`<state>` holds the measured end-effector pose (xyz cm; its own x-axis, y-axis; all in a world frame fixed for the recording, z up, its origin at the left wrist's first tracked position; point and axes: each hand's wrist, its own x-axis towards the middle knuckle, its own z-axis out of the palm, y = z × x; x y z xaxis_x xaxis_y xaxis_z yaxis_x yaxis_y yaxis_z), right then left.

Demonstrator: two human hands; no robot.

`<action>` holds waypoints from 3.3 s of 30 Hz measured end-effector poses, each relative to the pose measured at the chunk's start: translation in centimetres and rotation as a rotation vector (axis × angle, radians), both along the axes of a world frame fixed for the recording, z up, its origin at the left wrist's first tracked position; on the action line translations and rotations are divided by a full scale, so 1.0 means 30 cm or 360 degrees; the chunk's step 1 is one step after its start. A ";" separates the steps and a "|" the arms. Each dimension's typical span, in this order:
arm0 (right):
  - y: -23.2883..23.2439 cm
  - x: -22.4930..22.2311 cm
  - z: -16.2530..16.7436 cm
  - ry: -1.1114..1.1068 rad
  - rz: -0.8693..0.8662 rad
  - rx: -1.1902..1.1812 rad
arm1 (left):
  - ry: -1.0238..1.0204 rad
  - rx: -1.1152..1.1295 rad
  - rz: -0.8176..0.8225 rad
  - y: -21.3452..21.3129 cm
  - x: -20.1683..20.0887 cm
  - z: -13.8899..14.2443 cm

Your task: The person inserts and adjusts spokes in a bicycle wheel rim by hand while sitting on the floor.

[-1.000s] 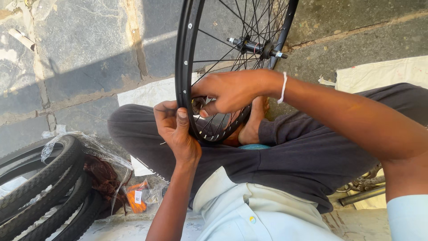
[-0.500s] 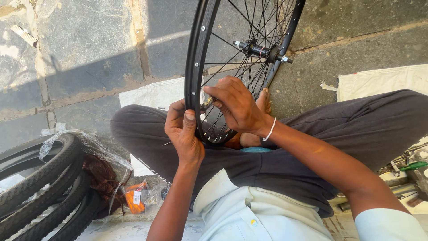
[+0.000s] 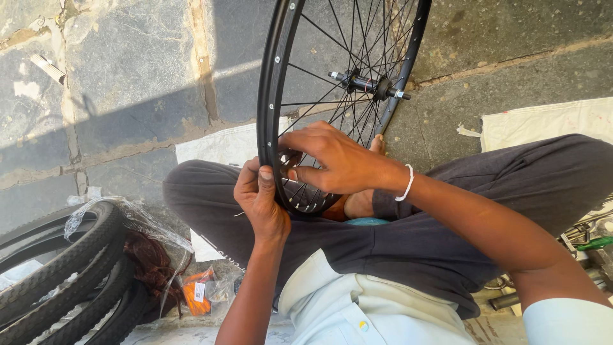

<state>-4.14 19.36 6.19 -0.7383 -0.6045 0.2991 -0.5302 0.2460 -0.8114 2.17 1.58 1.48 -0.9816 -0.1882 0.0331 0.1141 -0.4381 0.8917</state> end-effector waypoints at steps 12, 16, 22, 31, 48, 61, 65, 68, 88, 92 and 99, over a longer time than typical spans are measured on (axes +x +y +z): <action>-0.122 0.143 -0.150 0.0924 -0.0859 -0.0149 | -0.0076 -0.0132 -0.0074 -0.019 0.010 0.027; -0.119 0.193 -0.124 0.0830 -0.0932 -0.0108 | -0.0027 -0.0164 -0.0227 -0.036 -0.011 0.047; -0.033 0.104 -0.104 0.0799 -0.0499 -0.0128 | -0.0019 -0.0124 -0.0152 0.005 -0.022 0.079; -0.093 0.096 -0.075 0.0536 -0.0913 -0.0580 | 0.0253 -0.0583 0.0102 0.008 -0.095 0.143; -0.056 -0.048 -0.104 0.0378 -0.0302 -0.0130 | 0.0129 -0.0486 0.0133 0.021 -0.077 0.113; -0.118 0.076 -0.097 0.0525 -0.0872 -0.0616 | 0.0192 -0.0838 0.0025 0.028 -0.164 0.304; -0.067 0.056 -0.098 0.0577 -0.1098 -0.0549 | -0.0063 -0.0803 0.0110 0.033 -0.203 0.284; -0.038 0.090 -0.060 0.0337 -0.1069 -0.0359 | 0.0021 -0.0781 0.0157 0.030 -0.118 0.225; -0.174 0.175 -0.060 0.0734 -0.1035 -0.0284 | 0.0031 -0.0461 -0.0111 0.004 -0.055 0.230; -0.145 0.140 -0.072 0.0487 -0.0868 -0.0524 | -0.0049 -0.0744 -0.0025 0.014 -0.131 0.286; -0.107 0.113 -0.081 0.0372 -0.1043 -0.0570 | 0.0071 -0.0854 0.0240 0.022 -0.080 0.207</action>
